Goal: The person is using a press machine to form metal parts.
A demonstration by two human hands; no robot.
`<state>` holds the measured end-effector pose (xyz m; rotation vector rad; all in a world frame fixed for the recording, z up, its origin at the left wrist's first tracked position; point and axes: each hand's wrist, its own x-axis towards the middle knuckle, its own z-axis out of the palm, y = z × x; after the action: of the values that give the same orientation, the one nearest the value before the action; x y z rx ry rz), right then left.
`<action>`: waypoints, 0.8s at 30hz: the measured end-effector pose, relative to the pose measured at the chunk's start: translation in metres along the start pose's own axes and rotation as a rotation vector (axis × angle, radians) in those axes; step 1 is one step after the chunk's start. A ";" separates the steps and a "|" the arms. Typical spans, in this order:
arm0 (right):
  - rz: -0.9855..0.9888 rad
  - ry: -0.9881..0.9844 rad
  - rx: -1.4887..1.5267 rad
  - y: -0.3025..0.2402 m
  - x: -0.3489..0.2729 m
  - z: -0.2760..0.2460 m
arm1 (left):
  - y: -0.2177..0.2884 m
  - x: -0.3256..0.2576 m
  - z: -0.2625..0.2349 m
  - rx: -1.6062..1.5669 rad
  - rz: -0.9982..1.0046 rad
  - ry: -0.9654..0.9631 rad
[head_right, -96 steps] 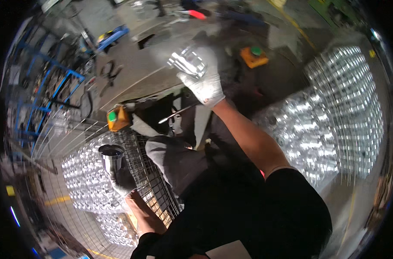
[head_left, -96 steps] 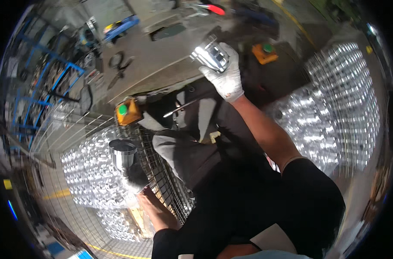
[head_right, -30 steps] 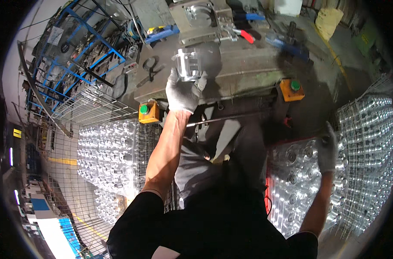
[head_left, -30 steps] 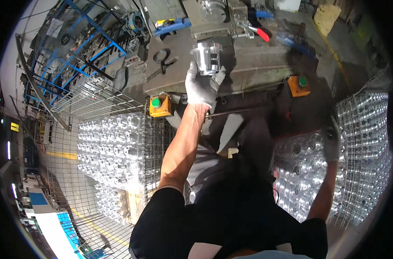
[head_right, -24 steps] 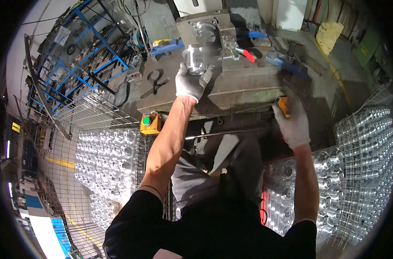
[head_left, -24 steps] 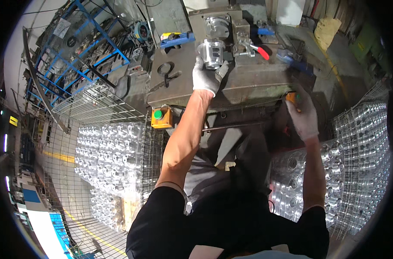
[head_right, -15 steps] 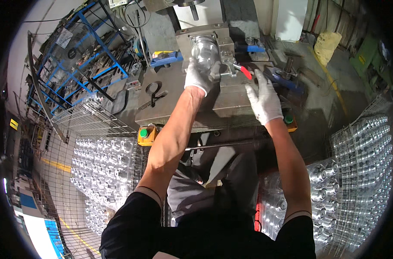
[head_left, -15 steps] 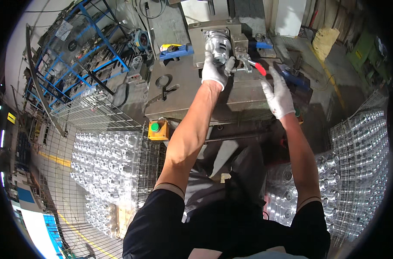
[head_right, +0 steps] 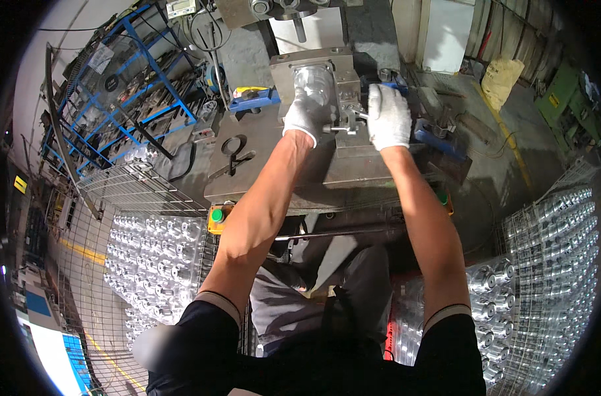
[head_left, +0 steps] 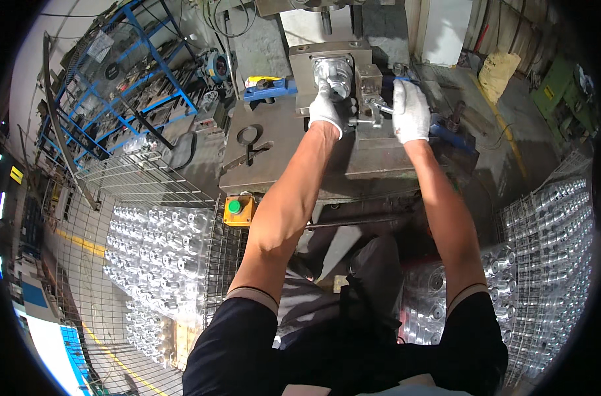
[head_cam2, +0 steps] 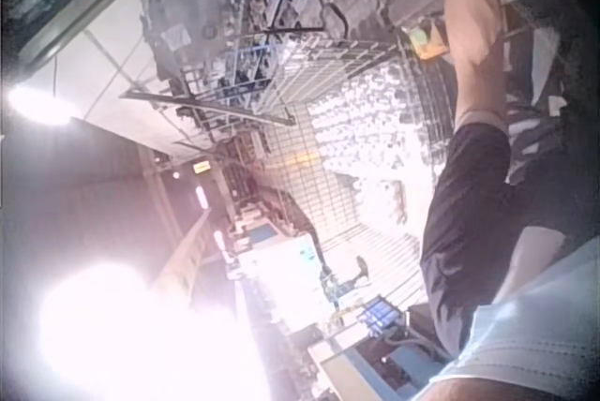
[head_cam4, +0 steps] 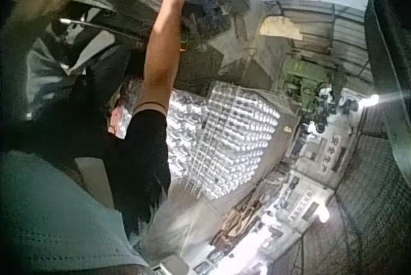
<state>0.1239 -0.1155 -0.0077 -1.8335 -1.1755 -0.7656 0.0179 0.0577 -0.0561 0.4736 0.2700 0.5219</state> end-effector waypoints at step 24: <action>0.170 -0.500 -0.480 0.039 -0.189 -0.119 | 0.031 -0.322 -0.116 2.242 0.671 0.542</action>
<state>0.0804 -0.3103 -0.1159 -2.5972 -1.1796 -0.5326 -0.3056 -0.0483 -0.0989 2.6751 1.2391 0.8211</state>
